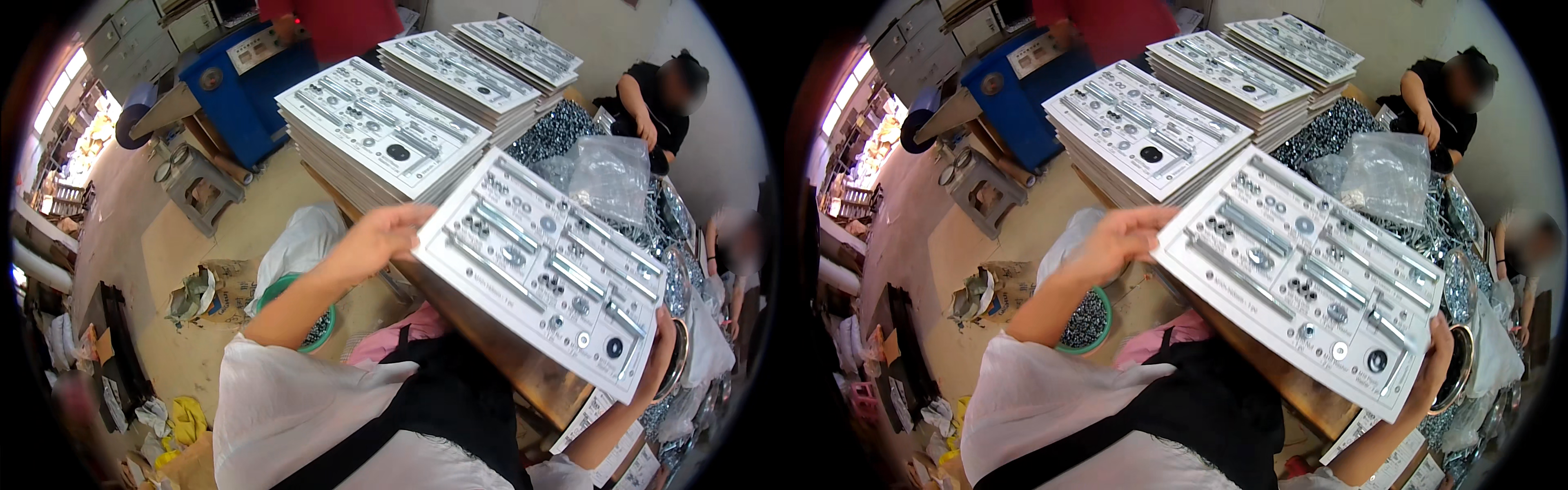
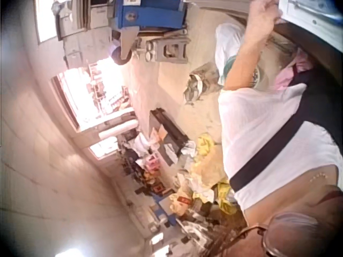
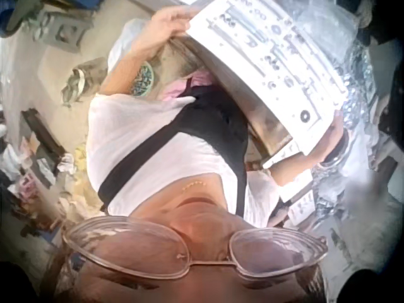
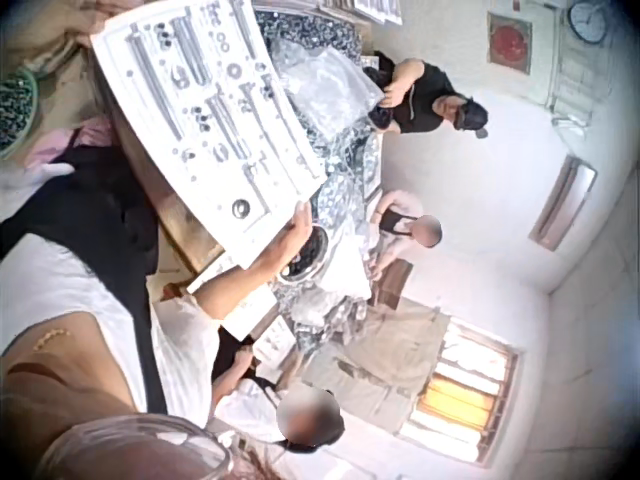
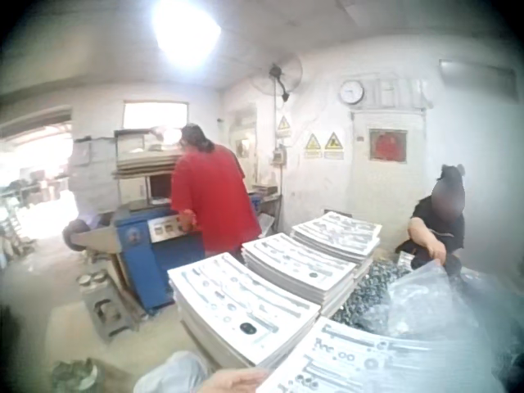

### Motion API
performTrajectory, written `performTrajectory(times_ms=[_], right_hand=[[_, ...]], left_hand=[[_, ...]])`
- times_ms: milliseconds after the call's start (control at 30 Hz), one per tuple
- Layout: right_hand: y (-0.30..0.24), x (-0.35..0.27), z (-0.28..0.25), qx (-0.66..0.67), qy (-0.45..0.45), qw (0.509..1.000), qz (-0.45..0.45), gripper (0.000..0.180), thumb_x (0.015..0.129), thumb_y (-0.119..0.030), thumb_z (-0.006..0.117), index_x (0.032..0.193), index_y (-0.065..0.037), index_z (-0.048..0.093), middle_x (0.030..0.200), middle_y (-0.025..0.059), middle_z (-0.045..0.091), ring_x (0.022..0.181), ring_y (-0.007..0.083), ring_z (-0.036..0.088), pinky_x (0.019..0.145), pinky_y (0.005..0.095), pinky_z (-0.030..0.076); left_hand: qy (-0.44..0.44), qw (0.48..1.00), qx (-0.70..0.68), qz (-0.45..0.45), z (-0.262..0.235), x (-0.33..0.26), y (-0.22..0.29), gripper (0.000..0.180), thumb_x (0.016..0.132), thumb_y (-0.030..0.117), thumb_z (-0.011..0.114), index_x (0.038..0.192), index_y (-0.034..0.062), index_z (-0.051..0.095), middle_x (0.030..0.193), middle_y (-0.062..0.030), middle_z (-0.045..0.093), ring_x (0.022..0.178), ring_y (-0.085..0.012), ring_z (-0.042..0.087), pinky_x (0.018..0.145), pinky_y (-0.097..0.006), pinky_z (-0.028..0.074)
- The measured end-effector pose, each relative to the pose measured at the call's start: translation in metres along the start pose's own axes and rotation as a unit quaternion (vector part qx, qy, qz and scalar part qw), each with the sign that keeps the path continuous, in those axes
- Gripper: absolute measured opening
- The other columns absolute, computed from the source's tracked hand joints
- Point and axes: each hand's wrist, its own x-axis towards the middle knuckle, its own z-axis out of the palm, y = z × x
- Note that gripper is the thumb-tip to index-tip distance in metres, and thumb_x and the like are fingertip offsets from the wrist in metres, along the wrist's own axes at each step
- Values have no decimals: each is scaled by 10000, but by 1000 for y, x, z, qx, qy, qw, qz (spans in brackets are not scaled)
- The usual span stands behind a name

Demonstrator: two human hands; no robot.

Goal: The person picks bolts, nuts, and washers from a large pile and places them into designated slots on a printed cardboard template. They repeat this process, completing one template and moving it to a stack before starting on the next.

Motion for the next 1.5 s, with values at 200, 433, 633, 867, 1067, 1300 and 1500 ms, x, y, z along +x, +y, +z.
performTrajectory(times_ms=[200,433,633,867,1067,1300,1500], right_hand=[[9,100,16,43,-78,995,50,283,949,-161,600,1168,18,608,1056,95,700,929,159,684,858,277,540],[113,157,149,79,-131,986,64,330,942,-135,619,1224,38,597,1122,95,686,1026,168,653,899,286,519],[147,158,273,142,-151,973,107,349,939,-114,645,1249,32,582,1129,86,676,1030,208,658,895,342,540],[156,153,311,136,-141,970,141,321,957,-86,613,1242,57,581,1175,113,668,1063,221,659,921,340,551],[163,154,310,146,-132,969,146,312,970,-73,588,1243,78,577,1158,130,672,1039,232,675,896,342,574],[142,138,250,65,-217,960,165,328,1003,-90,541,1302,41,571,1190,140,670,1041,208,672,898,327,581],[143,65,24,-31,-24,996,83,284,997,-126,573,1245,4,623,1129,99,693,958,150,661,822,276,559]], left_hand=[[79,993,78,29,-78,40,74,500,845,-31,514,1341,-74,553,1185,-139,684,1011,-179,674,857,-264,541],[238,930,278,23,-202,102,126,529,738,-103,460,1215,-37,678,1138,-142,698,991,-220,681,848,-325,551],[285,910,301,-18,-304,119,151,642,665,-117,418,1256,-37,655,1199,-145,673,1092,-237,648,892,-323,525],[300,903,306,-33,-351,127,145,666,637,-107,402,1247,-41,662,1184,-160,674,1096,-264,654,895,-342,538],[294,898,325,-33,-353,128,139,653,653,-96,375,1231,-42,674,1154,-167,680,1052,-255,668,869,-323,545],[381,792,475,32,-404,122,132,320,853,92,517,1039,38,772,938,-100,758,780,-181,711,697,-299,561],[353,747,446,344,-244,84,128,290,964,33,559,1236,3,654,1207,-104,680,1097,-189,634,977,-290,463]])
